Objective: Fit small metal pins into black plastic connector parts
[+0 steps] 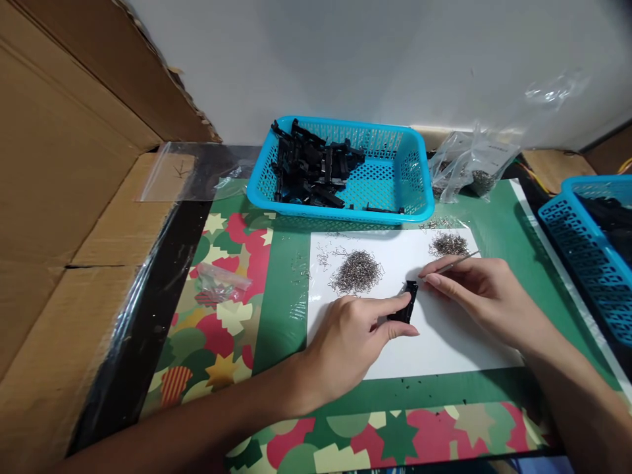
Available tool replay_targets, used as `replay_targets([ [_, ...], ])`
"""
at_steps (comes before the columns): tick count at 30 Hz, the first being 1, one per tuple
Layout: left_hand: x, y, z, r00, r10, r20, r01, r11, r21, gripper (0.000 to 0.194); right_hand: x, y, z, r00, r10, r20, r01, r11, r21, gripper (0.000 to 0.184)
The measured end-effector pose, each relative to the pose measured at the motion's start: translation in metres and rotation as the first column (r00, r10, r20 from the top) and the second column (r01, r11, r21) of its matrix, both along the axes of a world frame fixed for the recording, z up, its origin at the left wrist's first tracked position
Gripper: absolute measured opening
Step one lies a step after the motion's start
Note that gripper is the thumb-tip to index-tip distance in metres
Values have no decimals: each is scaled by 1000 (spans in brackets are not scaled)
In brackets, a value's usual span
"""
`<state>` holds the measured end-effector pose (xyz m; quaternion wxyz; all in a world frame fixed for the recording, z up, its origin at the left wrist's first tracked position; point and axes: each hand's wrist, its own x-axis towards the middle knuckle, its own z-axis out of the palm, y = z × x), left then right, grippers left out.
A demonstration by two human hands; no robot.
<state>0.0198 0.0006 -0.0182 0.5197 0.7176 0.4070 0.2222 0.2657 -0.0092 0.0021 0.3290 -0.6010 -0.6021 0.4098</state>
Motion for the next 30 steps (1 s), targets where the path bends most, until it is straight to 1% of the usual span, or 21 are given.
replay_targets([
  [2,0,1,2,1000,-4,-8,4,1000,0,26,0,0,1,998,36,47,-35,999,-23,27],
  [7,0,1,3,1000,-11,-22,11,1000,21,27,-1,0,2,997,46,62,-44,999,-32,25],
  [13,1,-1,-1,1000,5,1,-5,999,39,29,-6,-1,2,990,38,133,-38,999,0,23],
  [19,1,1,3,1000,-18,-23,18,1000,21,31,-10,-2,1,976,44,216,-53,998,34,30],
  [24,2,0,3,1000,-28,0,28,1000,0,36,-12,-3,0,956,53,288,-64,997,31,29],
  [27,2,0,2,1000,-27,10,27,1000,-14,38,-10,-2,-1,965,57,256,-57,998,-7,30],
  [30,2,0,2,999,0,39,0,1000,7,30,-8,-1,-1,988,11,154,-5,999,-37,28],
])
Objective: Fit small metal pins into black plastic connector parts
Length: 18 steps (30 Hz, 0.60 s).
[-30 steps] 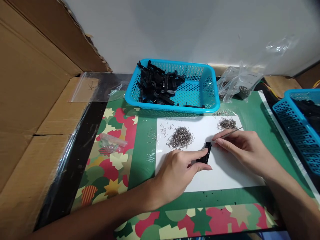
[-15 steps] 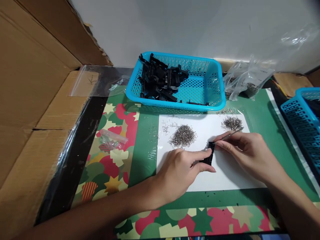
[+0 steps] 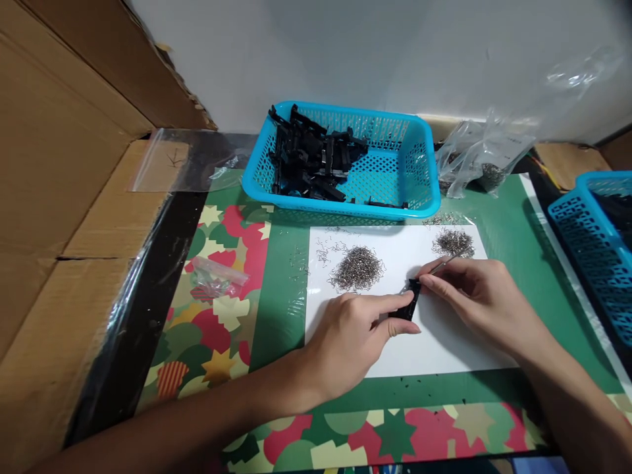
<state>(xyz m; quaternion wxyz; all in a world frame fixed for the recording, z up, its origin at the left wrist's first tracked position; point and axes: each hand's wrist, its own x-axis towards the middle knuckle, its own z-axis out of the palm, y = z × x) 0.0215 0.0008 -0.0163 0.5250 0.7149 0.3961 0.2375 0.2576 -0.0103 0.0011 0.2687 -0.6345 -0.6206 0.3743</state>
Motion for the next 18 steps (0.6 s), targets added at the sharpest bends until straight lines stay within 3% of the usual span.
replay_targets([
  [5,-1,-2,4,989,-67,133,46,987,154,19,-1,6,-1,959,-134,-251,150,988,45,28],
  [8,-3,-5,6,961,-189,204,119,943,312,19,-9,15,2,953,-35,-301,47,998,32,20],
  [10,-4,-8,6,949,-238,207,141,907,396,20,-17,24,7,981,115,-156,-108,993,54,20],
  [13,-6,-11,3,946,-265,187,151,870,470,20,-33,44,15,953,276,124,-288,953,92,21],
  [18,-9,-14,3,953,-272,136,167,840,516,19,-61,72,18,894,317,318,-348,937,43,23],
])
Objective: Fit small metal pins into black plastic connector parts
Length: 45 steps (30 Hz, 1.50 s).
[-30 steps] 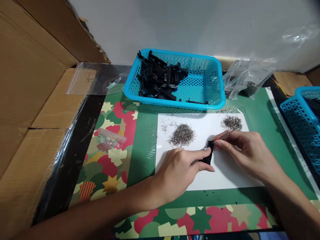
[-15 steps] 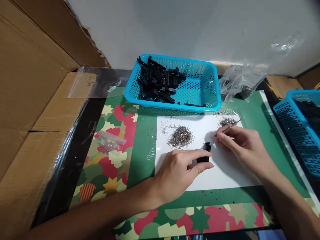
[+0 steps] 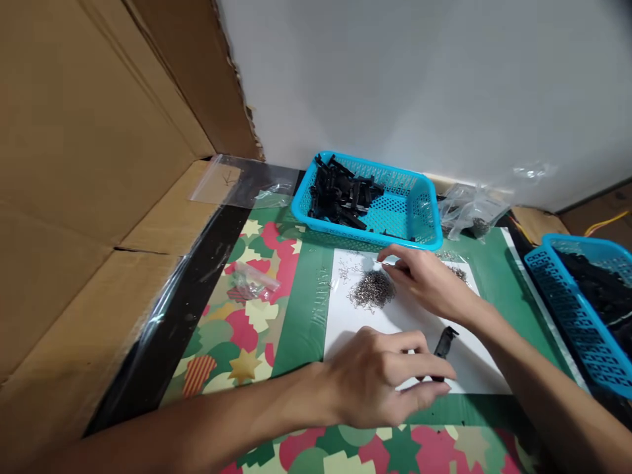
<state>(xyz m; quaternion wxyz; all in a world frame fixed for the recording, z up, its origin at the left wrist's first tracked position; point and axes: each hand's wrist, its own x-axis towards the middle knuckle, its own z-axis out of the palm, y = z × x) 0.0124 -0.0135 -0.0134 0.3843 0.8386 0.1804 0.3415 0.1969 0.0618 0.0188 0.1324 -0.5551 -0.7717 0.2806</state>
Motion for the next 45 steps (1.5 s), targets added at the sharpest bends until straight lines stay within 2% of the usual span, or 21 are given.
replay_targets([
  [4,0,-4,1,999,-18,-32,18,1000,-9,19,-11,6,-14,998,-52,44,47,992,118,29],
  [10,2,-9,-5,999,5,-38,-4,1000,24,20,-12,9,-27,991,-135,22,130,980,148,31],
  [14,2,-6,-6,999,6,-47,-8,999,-39,17,-14,12,-25,992,-118,33,113,986,125,29],
  [18,2,-3,-6,999,15,-34,-20,989,-147,18,-12,9,-15,998,-58,21,55,992,110,22],
  [21,2,0,-6,999,34,12,-30,968,-251,19,4,0,-7,983,-26,-180,30,999,19,21],
  [23,1,4,-4,997,34,70,-8,943,-332,22,22,-7,-3,916,-60,-396,22,995,-100,25],
  [25,0,8,-1,993,50,111,1,908,-419,25,41,-16,-3,816,-118,-566,24,985,-170,30],
  [27,-2,12,2,990,83,113,-14,859,-513,27,56,-26,-4,731,-133,-670,39,987,-154,30],
  [28,-3,13,4,990,98,104,-23,828,-560,28,60,-31,-5,715,-120,-689,56,992,-115,27],
  [32,-5,18,6,990,116,86,-27,732,-681,34,57,-53,-5,815,20,-578,80,986,146,5],
  [35,-5,20,5,993,77,91,10,705,-709,35,46,-62,-2,834,158,-529,-21,967,256,11],
  [38,-3,22,5,995,20,97,58,675,-735,36,43,-62,-2,808,218,-547,-67,957,282,12],
  [41,-3,24,5,992,-23,125,111,637,-763,38,44,-61,-3,771,219,-598,-95,968,233,13],
  [43,-3,24,5,991,-26,130,119,613,-781,39,44,-62,-4,755,223,-616,-125,972,199,16],
  [45,-4,25,5,991,-8,132,111,589,-801,40,43,-62,-5,748,247,-616,-139,966,218,18],
])
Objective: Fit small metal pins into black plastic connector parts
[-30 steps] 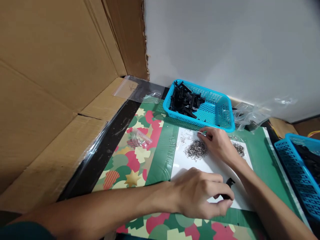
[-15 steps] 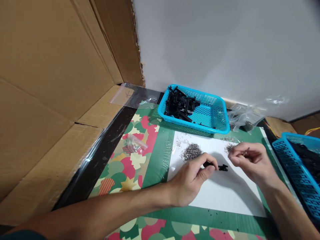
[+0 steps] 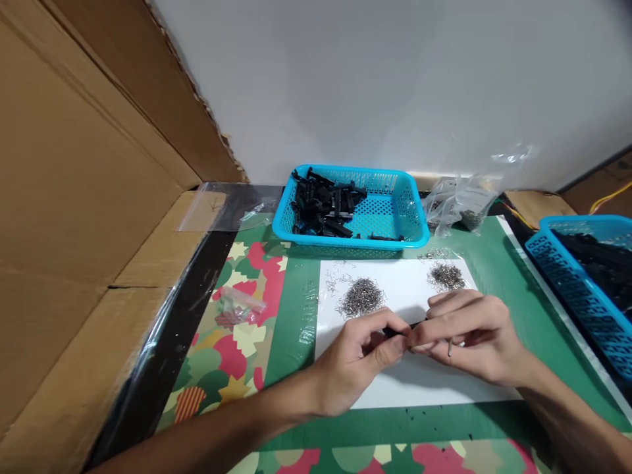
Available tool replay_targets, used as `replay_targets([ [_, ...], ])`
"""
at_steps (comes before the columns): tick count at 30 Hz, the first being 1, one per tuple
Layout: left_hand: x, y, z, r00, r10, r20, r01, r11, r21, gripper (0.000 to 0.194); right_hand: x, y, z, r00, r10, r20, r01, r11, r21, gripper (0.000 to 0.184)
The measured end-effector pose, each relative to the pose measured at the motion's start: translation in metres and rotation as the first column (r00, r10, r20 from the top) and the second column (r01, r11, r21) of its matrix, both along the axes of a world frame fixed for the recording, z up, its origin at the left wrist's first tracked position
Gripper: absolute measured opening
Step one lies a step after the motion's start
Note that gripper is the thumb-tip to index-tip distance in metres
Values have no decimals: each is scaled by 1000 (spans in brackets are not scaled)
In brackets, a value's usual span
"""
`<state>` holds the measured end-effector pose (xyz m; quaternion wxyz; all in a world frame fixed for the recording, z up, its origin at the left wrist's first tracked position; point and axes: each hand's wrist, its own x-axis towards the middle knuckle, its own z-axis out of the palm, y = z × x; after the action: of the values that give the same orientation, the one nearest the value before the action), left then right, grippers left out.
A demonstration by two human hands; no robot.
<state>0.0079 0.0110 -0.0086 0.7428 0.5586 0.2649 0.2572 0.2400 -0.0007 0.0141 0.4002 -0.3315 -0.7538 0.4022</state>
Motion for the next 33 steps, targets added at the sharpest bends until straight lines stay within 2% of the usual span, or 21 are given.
replay_targets([
  [4,-3,1,-1,1000,-19,25,21,997,-80,41,-4,0,-3,999,10,-49,-6,997,81,18],
  [13,-7,12,1,990,-90,113,115,963,-244,37,-3,4,-3,997,42,-62,-36,995,94,21],
  [16,-7,11,-1,990,-78,114,105,961,-258,35,-1,4,0,999,16,-43,-13,997,80,20],
  [18,-6,8,-1,996,-45,75,59,977,-205,33,-1,3,3,1000,-25,-5,25,999,40,19],
  [21,-6,1,-1,993,109,-48,-107,993,42,30,-2,0,6,993,-98,71,101,994,-36,15],
  [23,-5,-3,-1,969,228,-96,-199,949,243,27,-5,-2,6,986,-134,103,142,986,-84,11],
  [25,-4,-5,0,949,290,-126,-226,900,373,23,-8,-4,5,980,-169,106,182,976,-124,10],
  [30,-3,-6,0,919,375,-120,-261,808,527,16,-16,-6,0,971,-223,82,234,956,-178,13],
  [33,-4,-6,-2,920,379,-105,-283,823,493,17,-18,-8,-2,964,-258,66,265,953,-149,12],
])
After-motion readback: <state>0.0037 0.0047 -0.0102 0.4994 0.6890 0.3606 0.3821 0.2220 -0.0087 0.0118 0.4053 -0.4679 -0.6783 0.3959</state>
